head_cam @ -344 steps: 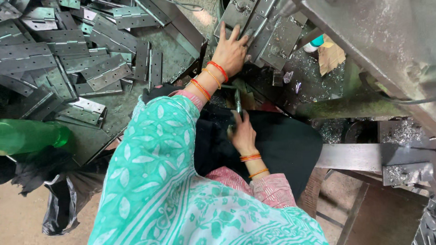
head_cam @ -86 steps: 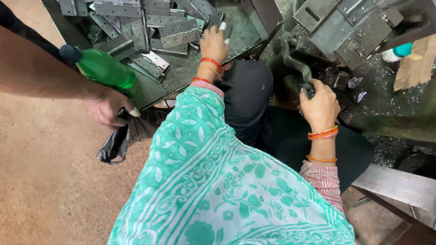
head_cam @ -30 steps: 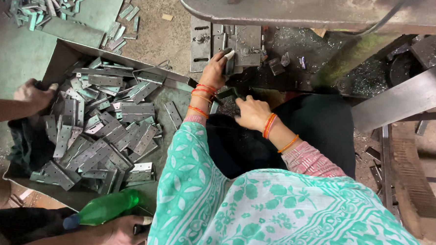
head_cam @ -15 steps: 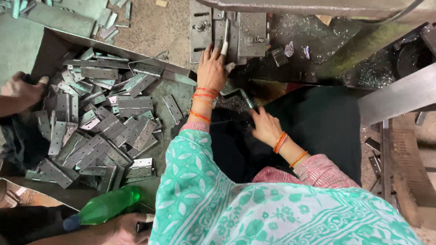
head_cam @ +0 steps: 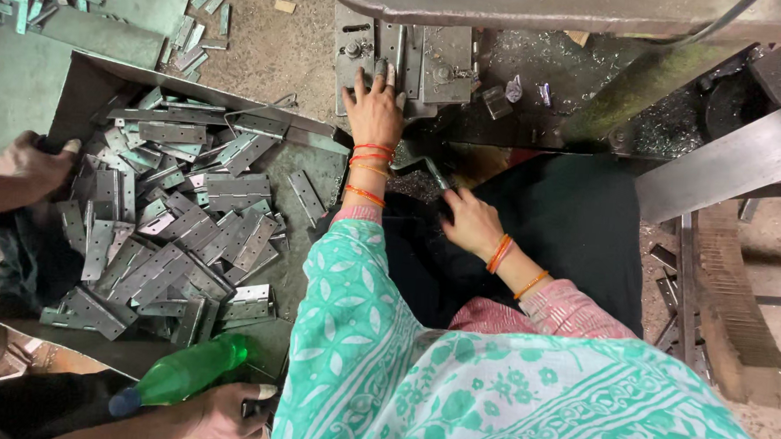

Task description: The person sits at a manual press machine and repeatedly places small metal brackets into the die, activates the press, and removes the finished pieces. A coworker occasionally assists by moving items in the bin. The processed brackets accumulate in a metal bin next to the machine.

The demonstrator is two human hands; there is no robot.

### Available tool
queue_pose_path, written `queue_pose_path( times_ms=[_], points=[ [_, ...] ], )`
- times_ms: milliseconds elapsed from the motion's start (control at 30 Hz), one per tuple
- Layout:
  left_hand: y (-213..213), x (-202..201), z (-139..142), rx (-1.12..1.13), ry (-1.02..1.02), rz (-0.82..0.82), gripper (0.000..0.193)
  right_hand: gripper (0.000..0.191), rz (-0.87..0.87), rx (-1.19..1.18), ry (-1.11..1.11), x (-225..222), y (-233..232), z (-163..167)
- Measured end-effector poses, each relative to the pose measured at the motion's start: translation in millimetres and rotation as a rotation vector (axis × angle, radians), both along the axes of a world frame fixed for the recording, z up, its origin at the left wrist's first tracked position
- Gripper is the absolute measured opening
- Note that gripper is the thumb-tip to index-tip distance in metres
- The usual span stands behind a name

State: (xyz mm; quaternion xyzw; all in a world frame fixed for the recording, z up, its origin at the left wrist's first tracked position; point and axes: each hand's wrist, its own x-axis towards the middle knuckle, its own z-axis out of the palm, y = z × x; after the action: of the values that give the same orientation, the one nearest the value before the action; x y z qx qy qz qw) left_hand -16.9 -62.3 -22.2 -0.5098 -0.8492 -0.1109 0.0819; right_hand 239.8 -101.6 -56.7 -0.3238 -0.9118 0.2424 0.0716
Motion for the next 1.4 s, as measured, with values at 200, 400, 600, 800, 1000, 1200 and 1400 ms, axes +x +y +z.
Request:
queue_pose_path(
  times_ms=[200,400,600,800,1000,1200,1400],
  points=[
    [-3,5,-4,0.046,0.069,0.053,0.048,0.050,0.085,0.026,-0.117,-16,13,23],
    [6,4,-19,0.004,0.106,0.101,0.037,0.044,0.096,0.026,-0.174,-30,22,34],
    [10,0,-37,0.141,0.056,0.072,0.047,0.058,-0.008,0.035,-0.010,6,-8,-31],
    [11,1,-32,0.150,0.030,0.066,0.047,0.064,0.038,-0.069,-0.167,2,6,-12],
    [34,-2,-19,0.159,0.013,0.026,0.043,0.049,0.065,0.005,-0.159,-23,24,32],
    [35,-2,-7,0.140,0.025,0.026,0.045,0.061,0.031,0.018,-0.052,7,-2,-13],
    [9,8,-7,0.125,0.005,-0.004,0.051,0.061,-0.011,-0.071,-0.089,13,-6,-20]
  ],
)
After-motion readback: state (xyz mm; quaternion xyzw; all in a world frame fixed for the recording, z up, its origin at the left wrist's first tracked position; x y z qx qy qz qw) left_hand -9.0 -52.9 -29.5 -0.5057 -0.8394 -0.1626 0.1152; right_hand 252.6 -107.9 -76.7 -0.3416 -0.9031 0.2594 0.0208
